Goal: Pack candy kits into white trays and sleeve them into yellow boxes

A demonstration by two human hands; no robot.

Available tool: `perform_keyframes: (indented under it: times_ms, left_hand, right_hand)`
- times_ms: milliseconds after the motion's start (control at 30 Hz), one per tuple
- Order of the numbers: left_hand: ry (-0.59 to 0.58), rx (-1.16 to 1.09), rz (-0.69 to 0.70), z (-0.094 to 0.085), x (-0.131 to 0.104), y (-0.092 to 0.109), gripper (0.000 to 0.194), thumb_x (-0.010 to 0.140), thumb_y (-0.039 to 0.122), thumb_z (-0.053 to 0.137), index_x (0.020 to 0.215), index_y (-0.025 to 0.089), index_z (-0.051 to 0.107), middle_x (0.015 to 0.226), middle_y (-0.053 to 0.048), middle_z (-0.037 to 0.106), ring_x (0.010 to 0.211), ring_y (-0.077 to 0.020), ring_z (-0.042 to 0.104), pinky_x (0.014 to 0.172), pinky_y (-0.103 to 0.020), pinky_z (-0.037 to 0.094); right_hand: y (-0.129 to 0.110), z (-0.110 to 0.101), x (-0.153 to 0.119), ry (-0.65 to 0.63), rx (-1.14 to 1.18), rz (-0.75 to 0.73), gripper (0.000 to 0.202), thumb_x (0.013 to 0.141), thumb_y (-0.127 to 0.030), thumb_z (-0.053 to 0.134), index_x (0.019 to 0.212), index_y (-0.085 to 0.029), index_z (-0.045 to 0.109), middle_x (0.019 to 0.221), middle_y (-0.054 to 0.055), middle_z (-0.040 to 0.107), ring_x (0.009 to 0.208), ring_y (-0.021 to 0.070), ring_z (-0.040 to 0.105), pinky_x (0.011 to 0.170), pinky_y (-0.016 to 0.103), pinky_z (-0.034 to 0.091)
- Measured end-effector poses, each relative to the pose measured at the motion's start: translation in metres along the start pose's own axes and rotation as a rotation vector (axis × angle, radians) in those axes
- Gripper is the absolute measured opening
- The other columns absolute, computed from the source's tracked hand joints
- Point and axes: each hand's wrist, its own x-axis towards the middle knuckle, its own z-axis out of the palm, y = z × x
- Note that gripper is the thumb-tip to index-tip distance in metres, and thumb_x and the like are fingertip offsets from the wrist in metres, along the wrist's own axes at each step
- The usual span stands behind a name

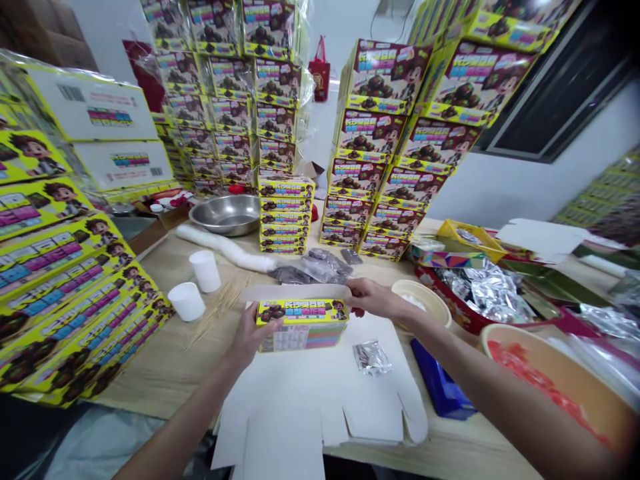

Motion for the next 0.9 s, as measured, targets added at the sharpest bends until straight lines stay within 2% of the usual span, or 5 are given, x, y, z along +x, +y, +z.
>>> perform_keyframes:
  times_ms: [300, 433, 600, 667, 900]
  left_hand:
    - [0.035, 0.042, -0.038, -0.005, -0.001, -0.002, 0.056, 0.057, 0.032, 0.078, 0.103, 0.013, 0.052, 0.084, -0.003, 0.065, 0.078, -0.0212, 0.063, 0.069, -0.032, 0.052]
    - [0.045, 0.274, 0.143, -0.033, 0.008, 0.034, 0.089, 0.060, 0.042, 0.073, 0.134, 0.017, 0.031, 0.104, -0.009, 0.060, 0.097, -0.0255, 0.059, 0.078, -0.037, 0.050]
    - [-0.341, 1.130, 0.401, -0.044, 0.020, 0.110, 0.018, 0.078, 0.029, 0.055, 0.085, 0.016, 0.064, 0.080, -0.004, 0.059, 0.079, -0.0167, 0.055, 0.071, -0.026, 0.042]
    - [-0.451, 1.223, 0.341, -0.036, 0.026, 0.124, 0.022, 0.078, 0.019, 0.046, 0.060, 0.014, 0.059, 0.058, 0.000, 0.051, 0.060, -0.0117, 0.049, 0.058, -0.022, 0.036]
    - [-0.186, 1.245, 0.144, -0.013, 0.024, 0.108, 0.018, 0.070, 0.013, 0.045, 0.068, 0.014, 0.062, 0.055, 0.000, 0.054, 0.055, -0.0135, 0.053, 0.052, -0.022, 0.034]
  right_hand:
    - [0.001, 0.020, 0.009, 0.058, -0.522, -0.208, 0.035, 0.064, -0.030, 0.074, 0.088, -0.017, 0.053, 0.086, 0.004, 0.058, 0.072, 0.0164, 0.053, 0.059, 0.025, 0.035]
    - [-0.005, 0.019, 0.022, -0.076, -0.521, -0.210, 0.029, 0.067, -0.032, 0.072, 0.084, -0.017, 0.054, 0.075, 0.001, 0.058, 0.066, 0.0147, 0.051, 0.055, 0.024, 0.031]
    - [-0.005, 0.019, 0.023, -0.083, -0.509, -0.192, 0.029, 0.067, -0.034, 0.072, 0.084, -0.017, 0.055, 0.076, 0.002, 0.060, 0.066, 0.0153, 0.052, 0.054, 0.024, 0.031]
    - [-0.005, 0.020, 0.023, -0.093, -0.513, -0.187, 0.029, 0.066, -0.035, 0.071, 0.084, -0.017, 0.056, 0.076, 0.002, 0.060, 0.066, 0.0158, 0.052, 0.054, 0.024, 0.031]
    - [-0.008, 0.019, 0.025, -0.083, -0.536, -0.173, 0.030, 0.065, -0.035, 0.071, 0.083, -0.017, 0.055, 0.078, 0.003, 0.061, 0.068, 0.0170, 0.054, 0.054, 0.024, 0.033]
